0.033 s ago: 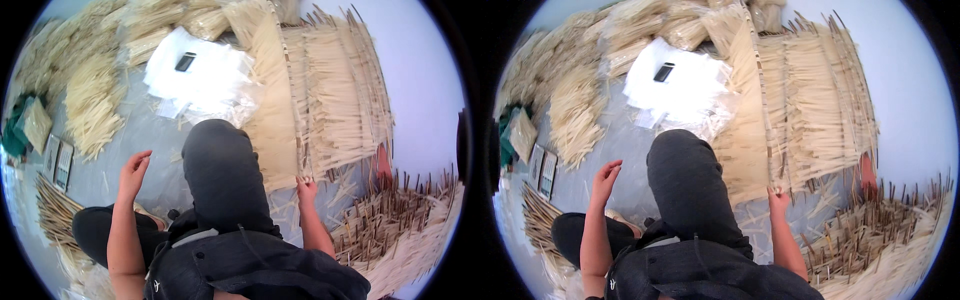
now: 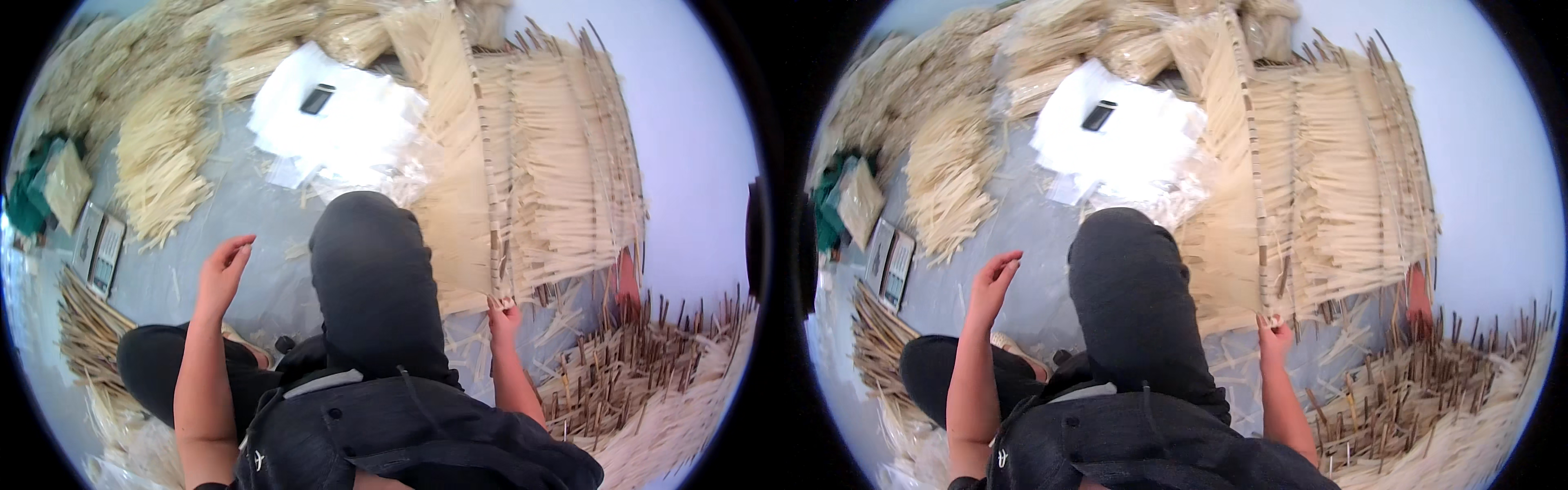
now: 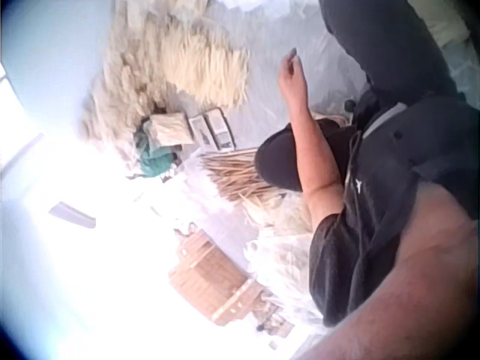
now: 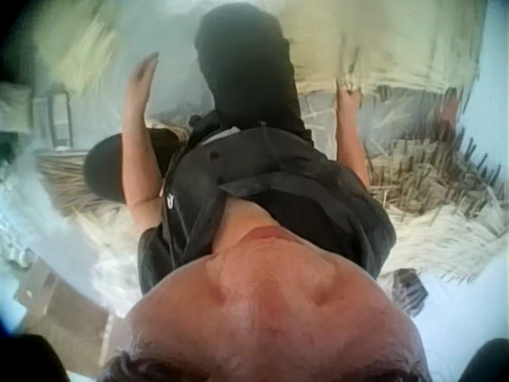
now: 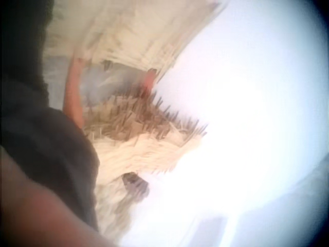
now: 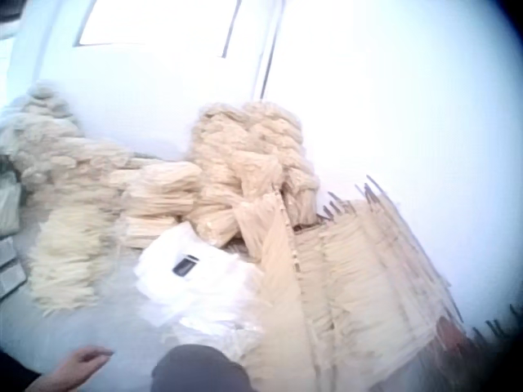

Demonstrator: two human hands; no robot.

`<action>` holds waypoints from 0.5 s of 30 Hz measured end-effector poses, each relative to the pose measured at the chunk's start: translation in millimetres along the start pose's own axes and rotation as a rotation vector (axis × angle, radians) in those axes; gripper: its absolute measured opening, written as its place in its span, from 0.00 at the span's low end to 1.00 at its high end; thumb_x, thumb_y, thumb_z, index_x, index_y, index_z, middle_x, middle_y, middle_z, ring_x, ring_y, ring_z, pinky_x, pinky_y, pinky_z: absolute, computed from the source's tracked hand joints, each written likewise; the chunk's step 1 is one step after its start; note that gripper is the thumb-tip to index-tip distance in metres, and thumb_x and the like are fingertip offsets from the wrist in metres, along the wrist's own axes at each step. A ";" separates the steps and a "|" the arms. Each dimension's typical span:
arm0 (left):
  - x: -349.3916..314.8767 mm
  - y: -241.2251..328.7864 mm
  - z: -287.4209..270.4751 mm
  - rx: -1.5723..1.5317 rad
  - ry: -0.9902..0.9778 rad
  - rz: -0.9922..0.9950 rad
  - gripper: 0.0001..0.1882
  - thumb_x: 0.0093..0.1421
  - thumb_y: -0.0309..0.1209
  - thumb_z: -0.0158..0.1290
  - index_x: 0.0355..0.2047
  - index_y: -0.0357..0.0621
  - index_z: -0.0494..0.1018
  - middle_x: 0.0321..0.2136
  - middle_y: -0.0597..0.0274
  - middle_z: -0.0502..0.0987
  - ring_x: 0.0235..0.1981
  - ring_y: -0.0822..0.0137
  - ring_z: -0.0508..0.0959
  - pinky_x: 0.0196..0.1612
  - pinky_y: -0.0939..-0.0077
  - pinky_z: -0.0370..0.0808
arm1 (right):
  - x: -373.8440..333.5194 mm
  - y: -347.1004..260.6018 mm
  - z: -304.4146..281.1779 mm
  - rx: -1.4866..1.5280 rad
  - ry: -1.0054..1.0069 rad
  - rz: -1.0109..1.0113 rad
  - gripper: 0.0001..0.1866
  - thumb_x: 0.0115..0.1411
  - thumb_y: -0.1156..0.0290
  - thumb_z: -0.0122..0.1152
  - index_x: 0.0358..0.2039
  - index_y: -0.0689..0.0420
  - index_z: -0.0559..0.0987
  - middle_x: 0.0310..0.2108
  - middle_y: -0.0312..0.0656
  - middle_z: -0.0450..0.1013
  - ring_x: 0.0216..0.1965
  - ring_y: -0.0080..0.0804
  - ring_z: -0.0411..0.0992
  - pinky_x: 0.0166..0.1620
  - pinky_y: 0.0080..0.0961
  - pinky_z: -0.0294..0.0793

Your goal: The person threads long white strips onto a slotted bamboo stick and then gathers them into a bundle.

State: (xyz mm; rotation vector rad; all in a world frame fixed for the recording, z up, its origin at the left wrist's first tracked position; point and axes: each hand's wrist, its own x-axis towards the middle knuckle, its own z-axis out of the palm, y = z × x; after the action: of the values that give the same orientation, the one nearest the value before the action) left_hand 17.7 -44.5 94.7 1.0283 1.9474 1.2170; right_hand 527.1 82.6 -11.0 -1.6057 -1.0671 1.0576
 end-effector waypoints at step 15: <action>15.5 40.5 -142.4 0.338 0.527 0.313 0.12 0.59 0.31 0.51 0.43 0.47 0.76 0.37 0.62 0.77 0.38 0.73 0.75 0.41 0.79 0.70 | 46.6 -162.1 131.1 -0.385 -0.489 -0.489 0.07 0.47 0.72 0.63 0.24 0.62 0.77 0.18 0.29 0.68 0.22 0.14 0.62 0.27 0.16 0.62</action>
State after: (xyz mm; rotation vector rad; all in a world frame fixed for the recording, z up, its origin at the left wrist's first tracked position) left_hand -94.0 -82.5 185.4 1.3194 2.5338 1.4722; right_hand 386.4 190.5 108.3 -1.2779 -1.9741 0.9608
